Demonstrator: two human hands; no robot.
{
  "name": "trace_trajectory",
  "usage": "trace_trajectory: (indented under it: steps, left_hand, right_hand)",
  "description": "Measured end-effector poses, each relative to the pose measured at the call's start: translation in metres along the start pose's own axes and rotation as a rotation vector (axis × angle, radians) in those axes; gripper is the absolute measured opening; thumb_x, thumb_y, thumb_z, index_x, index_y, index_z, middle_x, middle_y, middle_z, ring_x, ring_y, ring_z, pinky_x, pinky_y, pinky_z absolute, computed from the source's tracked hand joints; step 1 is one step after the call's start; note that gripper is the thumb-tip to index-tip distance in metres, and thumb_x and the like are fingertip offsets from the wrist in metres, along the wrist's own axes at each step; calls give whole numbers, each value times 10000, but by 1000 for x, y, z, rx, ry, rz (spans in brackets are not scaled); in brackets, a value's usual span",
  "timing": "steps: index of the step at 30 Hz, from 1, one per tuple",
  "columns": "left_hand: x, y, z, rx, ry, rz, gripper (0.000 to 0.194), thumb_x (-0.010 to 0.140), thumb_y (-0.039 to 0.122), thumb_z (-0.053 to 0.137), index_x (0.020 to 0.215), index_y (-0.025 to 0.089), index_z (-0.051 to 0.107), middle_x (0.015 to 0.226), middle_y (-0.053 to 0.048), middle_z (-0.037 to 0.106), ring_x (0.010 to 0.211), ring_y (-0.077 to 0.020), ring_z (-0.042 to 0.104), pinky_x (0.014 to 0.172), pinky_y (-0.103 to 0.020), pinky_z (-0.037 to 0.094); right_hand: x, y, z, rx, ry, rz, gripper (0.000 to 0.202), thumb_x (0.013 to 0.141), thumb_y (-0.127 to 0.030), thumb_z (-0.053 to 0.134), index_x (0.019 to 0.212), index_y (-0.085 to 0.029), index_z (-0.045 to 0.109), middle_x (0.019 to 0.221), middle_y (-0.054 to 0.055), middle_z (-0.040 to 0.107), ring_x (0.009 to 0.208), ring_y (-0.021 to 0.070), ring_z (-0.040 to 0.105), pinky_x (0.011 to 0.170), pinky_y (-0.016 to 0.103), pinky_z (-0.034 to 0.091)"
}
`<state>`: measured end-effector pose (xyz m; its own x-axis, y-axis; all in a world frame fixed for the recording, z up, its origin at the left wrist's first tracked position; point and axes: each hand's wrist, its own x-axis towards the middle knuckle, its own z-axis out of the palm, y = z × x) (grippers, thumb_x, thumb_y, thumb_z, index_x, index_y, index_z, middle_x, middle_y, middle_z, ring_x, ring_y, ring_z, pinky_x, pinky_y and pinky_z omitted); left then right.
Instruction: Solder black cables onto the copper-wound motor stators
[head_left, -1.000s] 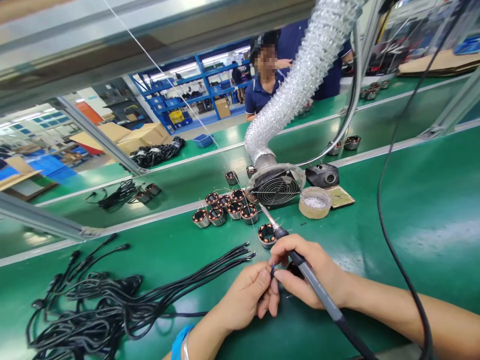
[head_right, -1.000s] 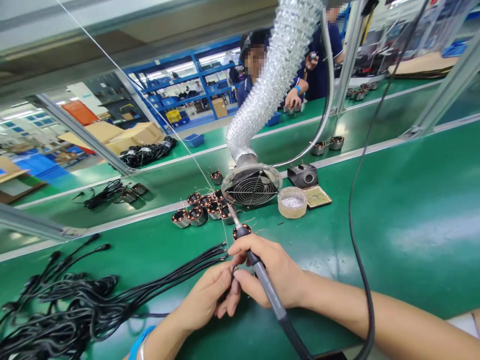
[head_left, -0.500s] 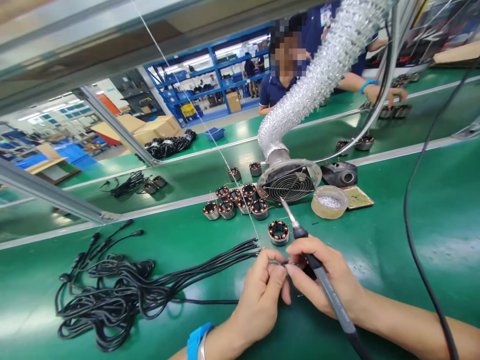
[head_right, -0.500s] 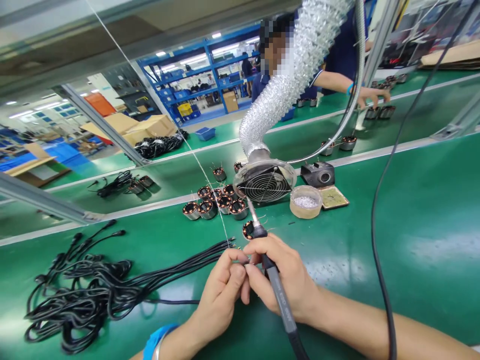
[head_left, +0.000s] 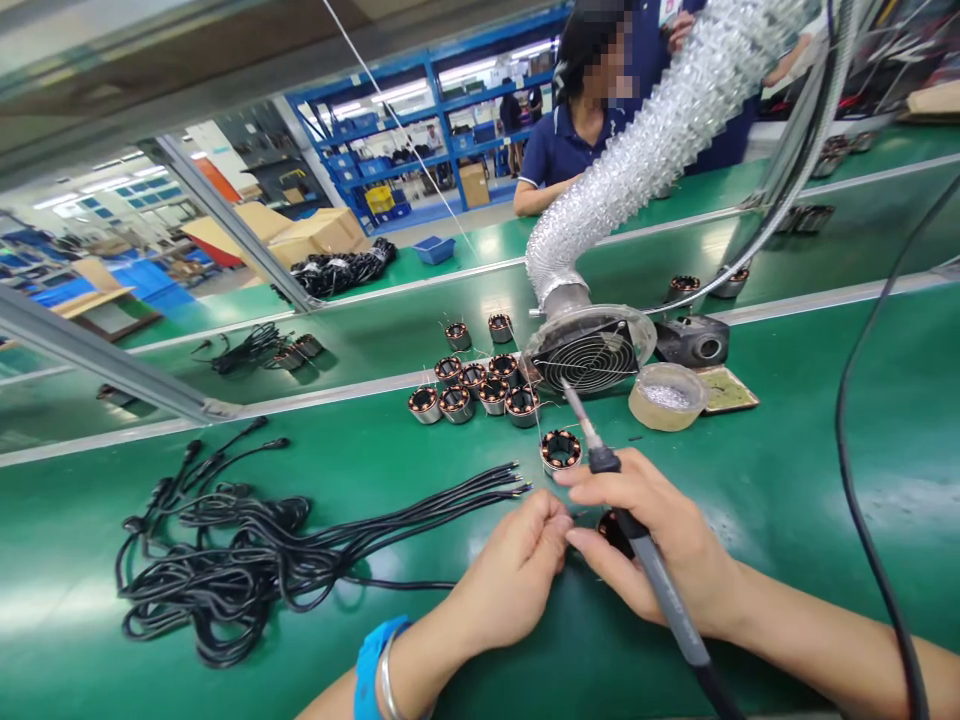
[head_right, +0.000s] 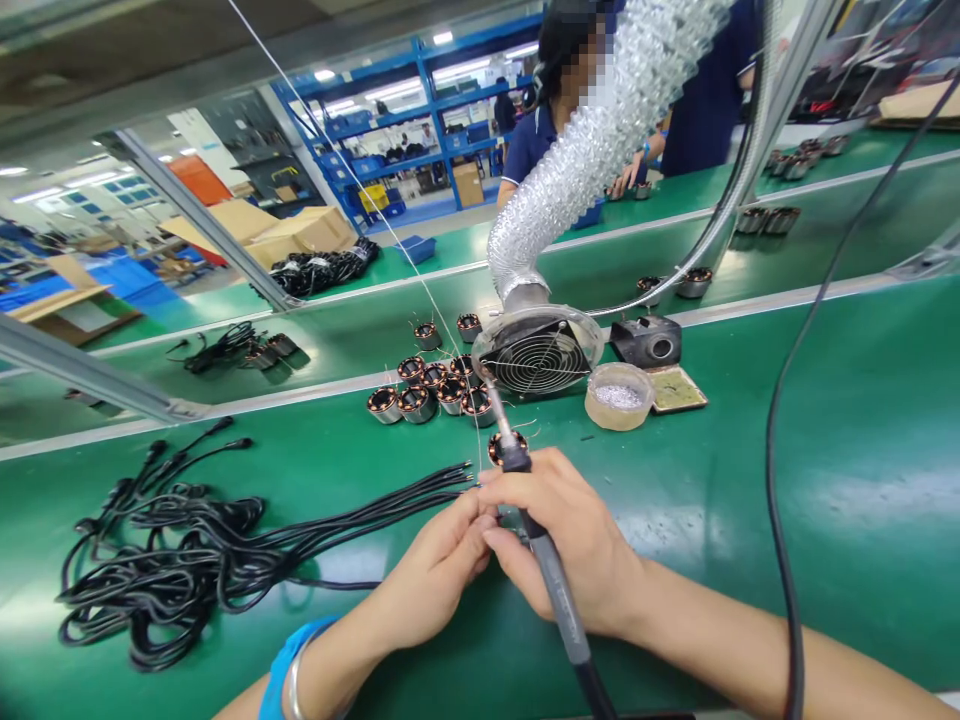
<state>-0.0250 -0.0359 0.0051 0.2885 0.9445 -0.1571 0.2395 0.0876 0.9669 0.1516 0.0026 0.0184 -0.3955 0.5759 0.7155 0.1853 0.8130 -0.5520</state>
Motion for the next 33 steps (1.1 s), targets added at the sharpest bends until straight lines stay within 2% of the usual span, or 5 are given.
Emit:
trace_trajectory:
  steps: [5,9,12,24,33]
  left_hand:
    - [-4,10,-2,220,-53,45,270,1011,388,371,905,193,524,810,-10,546,730,-156,459,690,-288,364]
    - [-1,17,-7,265,-41,14,227,999,377,413,893,199,505,816,3,550,759,-152,477,696,-278,346]
    - [3,16,-9,127,-73,-7,245,985,395,441,852,194,485,751,18,541,703,-132,454,670,-261,337]
    - [13,6,0,-502,-144,-287,338,829,511,624,831,191,515,447,107,389,375,-57,166,383,-216,100]
    - [21,10,3,-495,58,-331,281,761,417,647,722,198,475,434,133,272,388,-41,128,379,-195,84]
  right_hand:
    - [4,1,0,57,-64,-113,255,888,-31,544,1070,-202,593,682,-21,586,625,136,492,599,261,447]
    - [1,6,-7,93,-29,96,232,887,-41,550,1029,-221,583,812,-7,665,640,112,573,584,218,486]
    - [-3,12,-12,172,-69,207,278,885,-68,587,1102,-240,561,890,-9,706,679,102,649,601,194,519]
    - [-15,13,-2,37,33,53,266,867,-3,592,1033,-206,554,822,14,665,690,152,566,628,284,500]
    - [-20,24,-18,-83,-70,192,294,842,-100,626,1100,-221,557,917,17,694,824,173,647,752,300,543]
